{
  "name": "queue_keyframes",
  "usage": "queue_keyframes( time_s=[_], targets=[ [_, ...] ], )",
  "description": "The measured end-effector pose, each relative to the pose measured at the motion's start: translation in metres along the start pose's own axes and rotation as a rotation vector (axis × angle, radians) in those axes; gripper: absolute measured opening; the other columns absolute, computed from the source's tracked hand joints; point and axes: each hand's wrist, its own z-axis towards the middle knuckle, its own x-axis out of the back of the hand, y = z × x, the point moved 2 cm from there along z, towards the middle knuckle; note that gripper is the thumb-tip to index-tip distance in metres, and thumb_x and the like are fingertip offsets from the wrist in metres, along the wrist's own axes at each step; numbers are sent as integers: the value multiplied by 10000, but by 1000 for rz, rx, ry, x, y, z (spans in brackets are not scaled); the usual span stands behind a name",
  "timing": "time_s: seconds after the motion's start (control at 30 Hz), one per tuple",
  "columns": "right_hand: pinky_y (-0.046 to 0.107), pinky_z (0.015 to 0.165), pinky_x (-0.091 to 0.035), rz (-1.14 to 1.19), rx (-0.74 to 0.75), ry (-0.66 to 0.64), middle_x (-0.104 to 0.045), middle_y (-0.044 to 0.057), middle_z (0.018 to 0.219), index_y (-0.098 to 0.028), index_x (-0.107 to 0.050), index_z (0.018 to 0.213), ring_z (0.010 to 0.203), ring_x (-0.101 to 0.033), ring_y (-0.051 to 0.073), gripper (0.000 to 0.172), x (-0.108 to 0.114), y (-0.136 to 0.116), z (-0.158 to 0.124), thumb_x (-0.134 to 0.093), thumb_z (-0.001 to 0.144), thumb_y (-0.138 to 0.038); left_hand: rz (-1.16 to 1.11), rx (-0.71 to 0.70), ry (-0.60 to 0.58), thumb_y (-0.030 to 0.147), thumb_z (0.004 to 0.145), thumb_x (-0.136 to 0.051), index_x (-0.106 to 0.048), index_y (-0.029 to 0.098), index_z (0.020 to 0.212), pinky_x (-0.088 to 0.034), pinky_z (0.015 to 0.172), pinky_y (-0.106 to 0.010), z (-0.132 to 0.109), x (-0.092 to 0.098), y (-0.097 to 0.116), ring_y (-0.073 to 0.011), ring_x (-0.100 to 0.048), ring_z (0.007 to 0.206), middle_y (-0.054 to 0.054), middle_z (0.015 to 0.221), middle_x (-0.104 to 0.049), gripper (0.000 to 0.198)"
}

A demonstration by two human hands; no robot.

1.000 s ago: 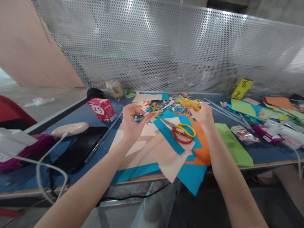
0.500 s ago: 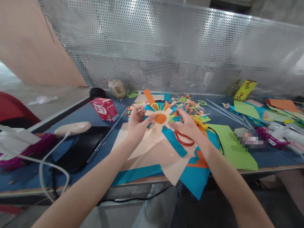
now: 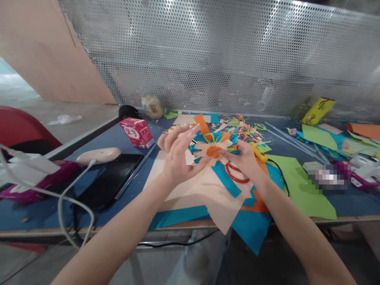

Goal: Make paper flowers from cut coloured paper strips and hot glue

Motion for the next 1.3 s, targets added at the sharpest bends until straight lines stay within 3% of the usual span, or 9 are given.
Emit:
queue_keyframes(
  time_s=[0.33, 0.57, 0.63, 0.77, 0.87, 1.0, 1.3],
  targets=[
    [239, 562, -496, -32, 37, -56, -631, -24, 646, -194, -578, 652, 586, -575, 106, 223, 0, 4, -2, -714, 656, -370, -61, 58, -132, 456, 683, -677, -321, 243, 1307, -363, 973, -467, 3, 2, -4, -321, -449, 1206, -115, 1246, -544, 749],
    [262, 607, -506, -137, 123, -49, -647, -7, 680, -190, -595, 692, 623, -596, 124, 204, 1, -2, -4, -675, 707, -376, -125, 141, -218, 377, 731, -643, -471, 219, 1159, -425, 920, -437, 8, 4, 3, -259, -531, 1092, -77, 1095, -621, 487],
    [282, 645, -515, -206, 242, -17, -660, 7, 733, -196, -604, 749, 680, -615, 137, 160, 3, -6, -5, -639, 750, -352, -143, 135, -192, 377, 724, -651, -503, 226, 1088, -454, 883, -432, 9, 5, 5, -248, -555, 1048, -58, 1029, -645, 421],
    [358, 821, -509, -415, 768, -35, -695, 30, 843, -222, -615, 852, 876, -628, 167, 83, 7, -21, -14, -557, 826, -275, -187, 5, -48, 387, 782, -589, -522, 258, 969, -504, 756, -391, 9, 14, 10, -205, -612, 893, -15, 873, -681, 237],
    [356, 807, -527, -531, 1016, -24, -705, 43, 916, -223, -614, 919, 937, -620, 177, 120, 9, -25, -21, -560, 818, -188, -216, -126, 38, 317, 816, -561, -534, 302, 920, -512, 683, -366, 7, 24, 13, -172, -633, 789, 27, 795, -690, 109],
    [324, 742, -557, -558, 1065, 35, -703, 9, 947, -256, -599, 935, 914, -628, 155, 172, 10, -26, -25, -555, 814, -141, -146, -122, -53, 284, 823, -561, -569, 343, 882, -514, 621, -361, 2, 32, 13, -163, -647, 697, 57, 703, -682, 84],
    [343, 698, -555, -550, 1081, 35, -703, 62, 867, -211, -580, 936, 836, -627, 178, 124, 10, -36, -22, -478, 870, -237, -164, -261, -21, 202, 819, -575, -596, 268, 825, -543, 652, -286, 7, 36, 17, -134, -651, 785, 51, 801, -709, 70]
  ],
)
